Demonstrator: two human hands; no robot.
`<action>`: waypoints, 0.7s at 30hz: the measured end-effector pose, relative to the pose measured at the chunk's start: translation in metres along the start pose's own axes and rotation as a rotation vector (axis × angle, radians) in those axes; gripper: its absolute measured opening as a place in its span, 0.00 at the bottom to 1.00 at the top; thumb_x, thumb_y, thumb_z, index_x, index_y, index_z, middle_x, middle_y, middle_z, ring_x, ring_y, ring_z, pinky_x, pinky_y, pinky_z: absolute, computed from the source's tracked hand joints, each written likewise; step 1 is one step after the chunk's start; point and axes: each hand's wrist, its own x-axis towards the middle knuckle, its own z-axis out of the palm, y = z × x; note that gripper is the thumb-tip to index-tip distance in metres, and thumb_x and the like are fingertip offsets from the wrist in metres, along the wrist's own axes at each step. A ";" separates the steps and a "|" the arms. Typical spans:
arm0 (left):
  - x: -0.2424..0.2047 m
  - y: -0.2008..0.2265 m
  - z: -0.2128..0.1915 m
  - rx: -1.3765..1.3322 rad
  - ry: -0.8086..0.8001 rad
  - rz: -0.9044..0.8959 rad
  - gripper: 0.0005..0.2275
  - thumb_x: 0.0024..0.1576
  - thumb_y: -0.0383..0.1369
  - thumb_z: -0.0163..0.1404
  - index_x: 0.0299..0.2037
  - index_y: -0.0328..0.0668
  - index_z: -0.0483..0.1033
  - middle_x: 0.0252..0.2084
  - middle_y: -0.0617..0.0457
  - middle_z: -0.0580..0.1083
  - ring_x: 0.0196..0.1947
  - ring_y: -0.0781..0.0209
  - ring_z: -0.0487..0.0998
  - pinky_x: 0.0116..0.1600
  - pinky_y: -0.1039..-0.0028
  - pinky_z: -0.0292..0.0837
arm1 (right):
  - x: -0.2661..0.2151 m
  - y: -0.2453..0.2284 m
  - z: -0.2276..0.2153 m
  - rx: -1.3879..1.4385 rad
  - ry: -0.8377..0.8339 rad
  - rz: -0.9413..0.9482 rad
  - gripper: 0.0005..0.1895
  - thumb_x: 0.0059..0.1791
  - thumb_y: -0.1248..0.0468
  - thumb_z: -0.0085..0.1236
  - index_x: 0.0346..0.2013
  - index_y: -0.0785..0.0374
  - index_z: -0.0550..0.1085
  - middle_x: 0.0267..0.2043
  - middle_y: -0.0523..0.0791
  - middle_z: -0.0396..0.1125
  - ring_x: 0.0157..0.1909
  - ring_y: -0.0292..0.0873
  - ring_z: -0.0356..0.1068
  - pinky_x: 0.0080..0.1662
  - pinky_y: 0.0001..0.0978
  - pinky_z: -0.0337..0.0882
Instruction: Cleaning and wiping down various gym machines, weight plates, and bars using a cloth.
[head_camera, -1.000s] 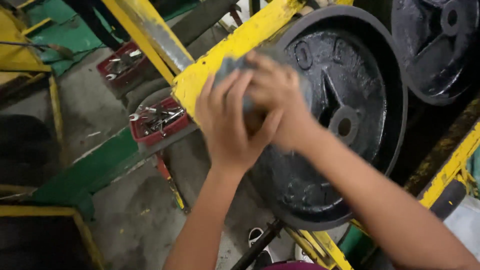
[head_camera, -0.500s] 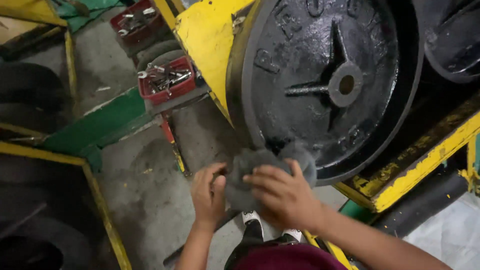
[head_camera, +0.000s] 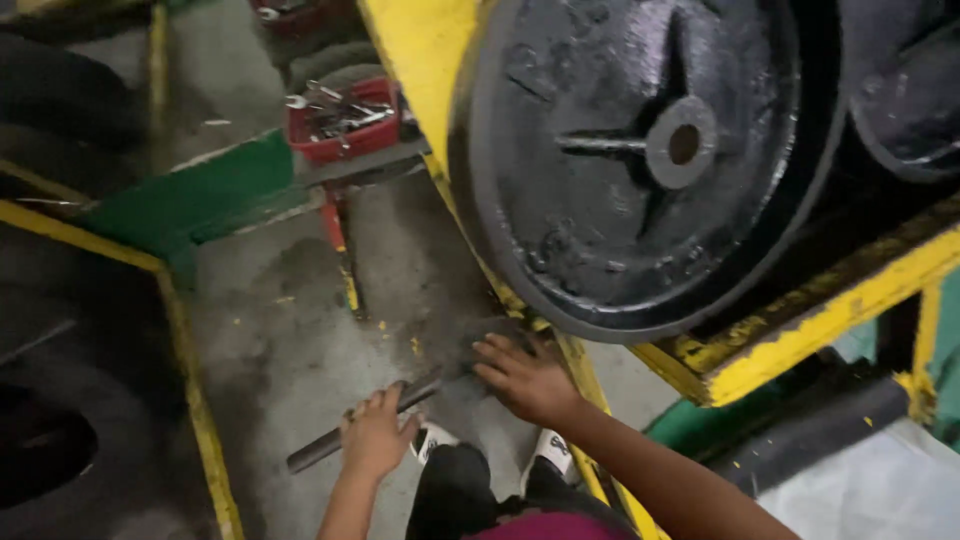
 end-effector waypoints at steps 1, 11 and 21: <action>0.000 -0.001 0.002 -0.015 -0.020 -0.004 0.31 0.54 0.55 0.53 0.66 0.56 0.62 0.63 0.51 0.68 0.62 0.47 0.68 0.62 0.43 0.59 | 0.006 -0.002 -0.005 0.008 -0.020 0.068 0.26 0.42 0.60 0.63 0.56 0.55 0.74 0.71 0.46 0.61 0.73 0.49 0.59 0.59 0.63 0.61; 0.009 -0.019 0.019 0.001 -0.044 0.168 0.36 0.55 0.50 0.56 0.70 0.43 0.57 0.58 0.42 0.71 0.57 0.42 0.73 0.60 0.52 0.69 | 0.036 -0.028 0.005 -0.046 -0.181 0.477 0.34 0.38 0.56 0.65 0.59 0.55 0.71 0.65 0.48 0.61 0.70 0.52 0.55 0.63 0.67 0.54; 0.024 -0.075 0.013 -0.107 -0.196 0.497 0.35 0.55 0.44 0.57 0.70 0.42 0.55 0.55 0.35 0.71 0.52 0.35 0.74 0.56 0.50 0.69 | 0.060 -0.091 0.035 -0.311 -0.167 0.749 0.28 0.41 0.56 0.62 0.56 0.51 0.72 0.60 0.43 0.65 0.69 0.47 0.57 0.70 0.69 0.43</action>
